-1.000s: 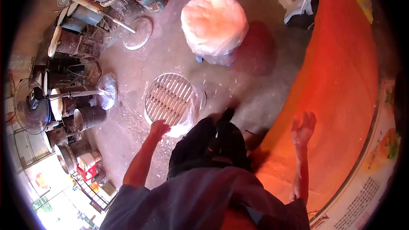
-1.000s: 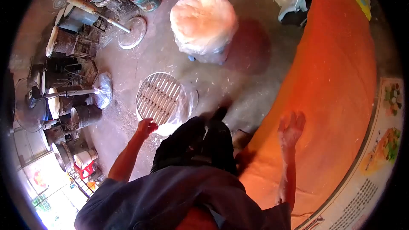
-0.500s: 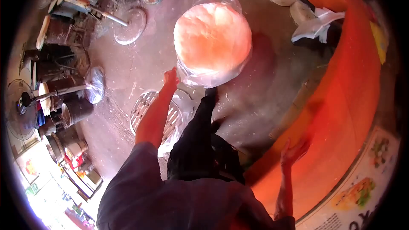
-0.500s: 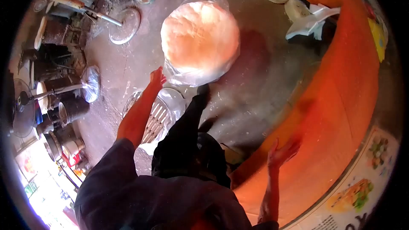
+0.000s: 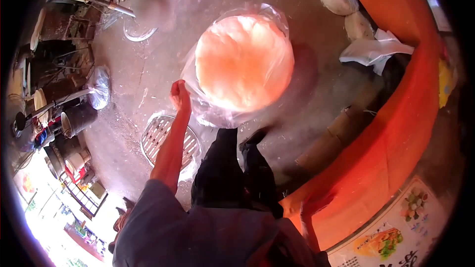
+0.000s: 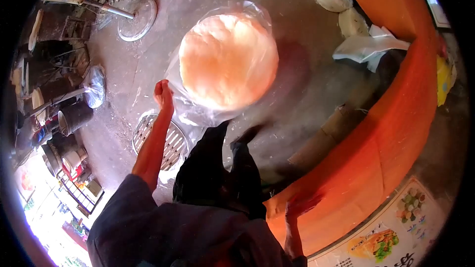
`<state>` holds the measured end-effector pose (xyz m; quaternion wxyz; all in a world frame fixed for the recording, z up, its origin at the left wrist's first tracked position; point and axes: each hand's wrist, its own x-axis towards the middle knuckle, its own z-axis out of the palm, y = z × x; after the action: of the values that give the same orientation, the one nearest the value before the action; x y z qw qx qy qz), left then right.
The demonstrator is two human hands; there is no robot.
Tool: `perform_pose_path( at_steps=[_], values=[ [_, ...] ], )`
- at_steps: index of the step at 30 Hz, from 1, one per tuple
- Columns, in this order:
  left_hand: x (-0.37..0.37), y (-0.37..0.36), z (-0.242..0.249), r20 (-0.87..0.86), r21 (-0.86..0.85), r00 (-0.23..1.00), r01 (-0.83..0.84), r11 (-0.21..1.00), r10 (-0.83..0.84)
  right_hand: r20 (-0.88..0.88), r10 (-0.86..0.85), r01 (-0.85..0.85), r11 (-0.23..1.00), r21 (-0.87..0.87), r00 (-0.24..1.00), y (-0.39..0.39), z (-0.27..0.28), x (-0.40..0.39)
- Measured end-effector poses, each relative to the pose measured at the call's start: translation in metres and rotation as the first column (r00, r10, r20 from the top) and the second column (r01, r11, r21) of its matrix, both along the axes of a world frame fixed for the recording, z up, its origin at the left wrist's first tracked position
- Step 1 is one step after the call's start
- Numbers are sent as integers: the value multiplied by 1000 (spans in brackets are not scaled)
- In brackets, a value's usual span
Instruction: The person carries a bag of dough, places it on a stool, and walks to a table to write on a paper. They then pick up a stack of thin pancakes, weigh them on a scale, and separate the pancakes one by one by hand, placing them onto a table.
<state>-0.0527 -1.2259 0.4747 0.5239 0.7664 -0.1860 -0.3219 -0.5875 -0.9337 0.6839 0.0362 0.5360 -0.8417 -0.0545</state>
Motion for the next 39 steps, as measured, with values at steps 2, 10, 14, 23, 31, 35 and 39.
perform_pose_path(
  at_steps=[2,10,14,23,31,35,39],
  values=[
    [-8,5,38,172,68,963,198,978,-207,25,-5,4,999,35,1000,0,5,0],
    [-32,43,39,36,37,990,137,990,-138,192,112,-151,967,204,975,-36,52,-37],
    [-42,41,69,247,267,949,126,955,-195,329,346,-342,937,-71,879,-139,60,-73],
    [-166,16,115,558,283,805,44,958,-202,98,689,-685,725,-72,719,-362,40,-169],
    [-299,-74,178,391,264,764,441,858,-513,590,358,-625,702,341,723,-374,15,-204],
    [-296,-61,138,-52,373,941,329,867,-335,668,329,-616,747,248,667,-418,-27,-225],
    [-295,-48,116,-132,614,948,308,727,-291,580,440,-627,761,164,686,-494,-47,-239]
  ],
)
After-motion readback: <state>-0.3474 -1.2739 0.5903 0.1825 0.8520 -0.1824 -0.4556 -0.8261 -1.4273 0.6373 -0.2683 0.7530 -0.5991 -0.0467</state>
